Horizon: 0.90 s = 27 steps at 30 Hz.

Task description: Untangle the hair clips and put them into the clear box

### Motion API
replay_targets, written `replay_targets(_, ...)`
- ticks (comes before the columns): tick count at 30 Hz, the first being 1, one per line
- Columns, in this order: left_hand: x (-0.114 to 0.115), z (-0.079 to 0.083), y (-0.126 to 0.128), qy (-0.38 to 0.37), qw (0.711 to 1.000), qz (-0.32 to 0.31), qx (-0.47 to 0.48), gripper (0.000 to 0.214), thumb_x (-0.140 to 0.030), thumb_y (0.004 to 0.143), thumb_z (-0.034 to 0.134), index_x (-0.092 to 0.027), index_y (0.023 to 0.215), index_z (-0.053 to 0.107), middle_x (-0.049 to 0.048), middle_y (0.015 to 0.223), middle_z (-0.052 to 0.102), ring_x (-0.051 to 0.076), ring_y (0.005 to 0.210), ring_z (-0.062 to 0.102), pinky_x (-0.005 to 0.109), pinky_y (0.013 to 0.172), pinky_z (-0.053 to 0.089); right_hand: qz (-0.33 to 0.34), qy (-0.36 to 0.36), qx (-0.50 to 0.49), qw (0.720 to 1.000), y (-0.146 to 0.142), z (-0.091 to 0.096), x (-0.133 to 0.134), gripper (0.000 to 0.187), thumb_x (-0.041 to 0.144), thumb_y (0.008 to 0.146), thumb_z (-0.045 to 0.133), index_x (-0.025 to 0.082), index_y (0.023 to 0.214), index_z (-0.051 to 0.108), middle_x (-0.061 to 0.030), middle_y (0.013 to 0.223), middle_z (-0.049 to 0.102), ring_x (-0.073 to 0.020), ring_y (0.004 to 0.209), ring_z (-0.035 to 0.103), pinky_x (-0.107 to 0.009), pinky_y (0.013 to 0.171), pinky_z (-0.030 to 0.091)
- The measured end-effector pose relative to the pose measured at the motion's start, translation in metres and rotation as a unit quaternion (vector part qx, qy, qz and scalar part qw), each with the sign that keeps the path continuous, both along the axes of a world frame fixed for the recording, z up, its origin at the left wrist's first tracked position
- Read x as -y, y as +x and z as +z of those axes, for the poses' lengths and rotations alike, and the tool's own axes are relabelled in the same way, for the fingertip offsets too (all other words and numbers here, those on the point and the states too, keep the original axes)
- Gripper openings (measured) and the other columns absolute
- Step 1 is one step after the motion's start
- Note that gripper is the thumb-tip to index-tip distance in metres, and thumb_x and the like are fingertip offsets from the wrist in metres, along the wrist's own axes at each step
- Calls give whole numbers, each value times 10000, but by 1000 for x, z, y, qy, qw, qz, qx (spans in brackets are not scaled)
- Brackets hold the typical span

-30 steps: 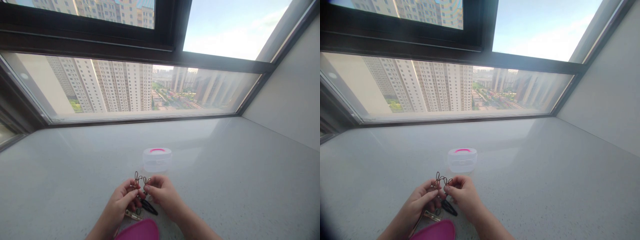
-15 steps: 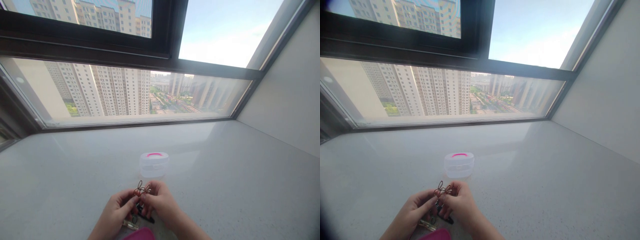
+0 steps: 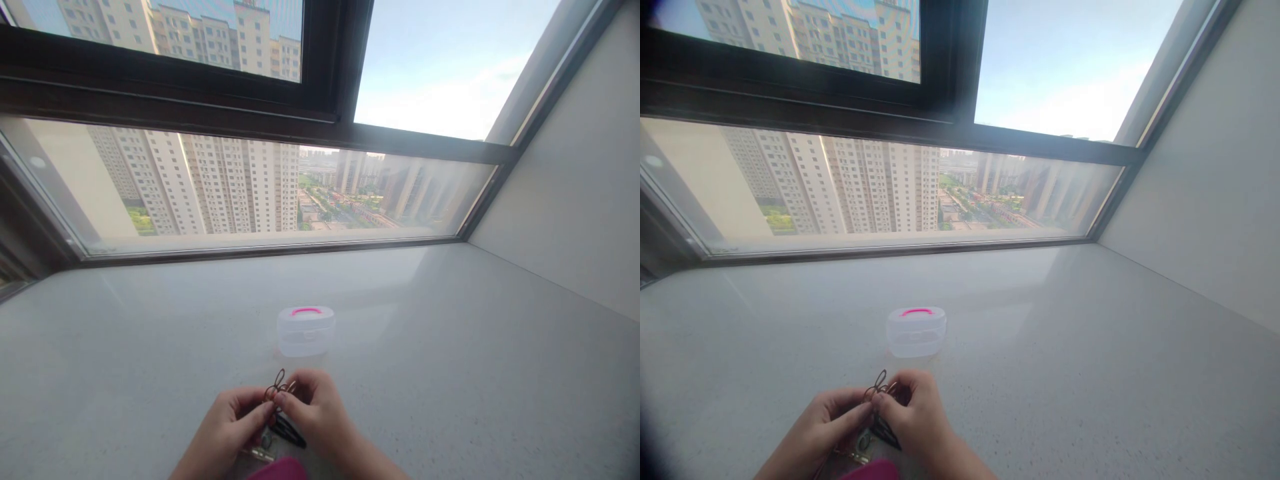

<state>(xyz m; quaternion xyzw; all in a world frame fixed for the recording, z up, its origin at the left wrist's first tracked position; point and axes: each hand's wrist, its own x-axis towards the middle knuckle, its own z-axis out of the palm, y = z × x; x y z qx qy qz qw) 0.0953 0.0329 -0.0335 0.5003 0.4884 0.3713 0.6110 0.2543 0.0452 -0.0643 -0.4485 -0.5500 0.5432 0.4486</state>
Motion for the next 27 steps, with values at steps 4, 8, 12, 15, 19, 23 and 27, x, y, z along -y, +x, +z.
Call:
replay_targets(4,-1,2,-2,-6,1000,-14,-1,367,-467,656,730,-134,796,793,27,536,645,144,470,511,227,455,378,-35,35,25,998,2,4,1,134,242,718,671,114,755,655,35,549,503,-84,511,421,-201,485,308)
replay_targets(8,-2,0,-4,-19,1000,-1,5,395,-465,682,709,-119,857,787,5,488,596,103,443,416,200,430,283,-23,12,-22,999,3,8,-3,197,253,701,676,108,834,681,41,539,504,-75,465,419,-191,447,314)
replay_targets(12,-4,-7,-5,-31,998,47,24,466,-464,681,714,-101,971,756,-13,478,574,86,444,379,186,430,260,10,-70,-69,995,2,10,-5,294,374,680,700,89,748,676,26,462,522,-75,359,421,-185,352,319)
replay_targets(15,-6,-13,-6,-38,995,87,35,515,-499,684,701,-106,1015,737,-1,513,615,117,466,474,203,450,347,39,-107,-108,988,1,10,-6,387,434,624,752,82,758,666,-4,498,577,-110,390,514,-202,362,402)
replay_targets(19,-9,-15,-8,-27,994,102,30,523,-510,678,704,-114,1019,725,22,611,685,179,568,604,241,525,457,68,-129,-150,978,-1,6,-6,530,427,532,831,82,886,639,-24,592,626,-163,470,615,-207,370,445)
replay_targets(23,-9,-12,-8,10,991,134,7,458,-495,675,707,-132,952,734,27,652,717,190,579,625,241,522,487,90,-143,-180,969,-2,1,-5,629,380,471,875,100,964,603,-22,638,647,-169,473,632,-215,380,469)
replay_targets(27,-7,-12,-7,30,989,142,3,393,-475,691,702,-139,893,729,13,600,697,166,532,593,221,488,473,94,-147,-194,965,-3,-2,-3,692,324,431,899,128,1018,589,-19,692,668,-163,496,642,-253,444,517)
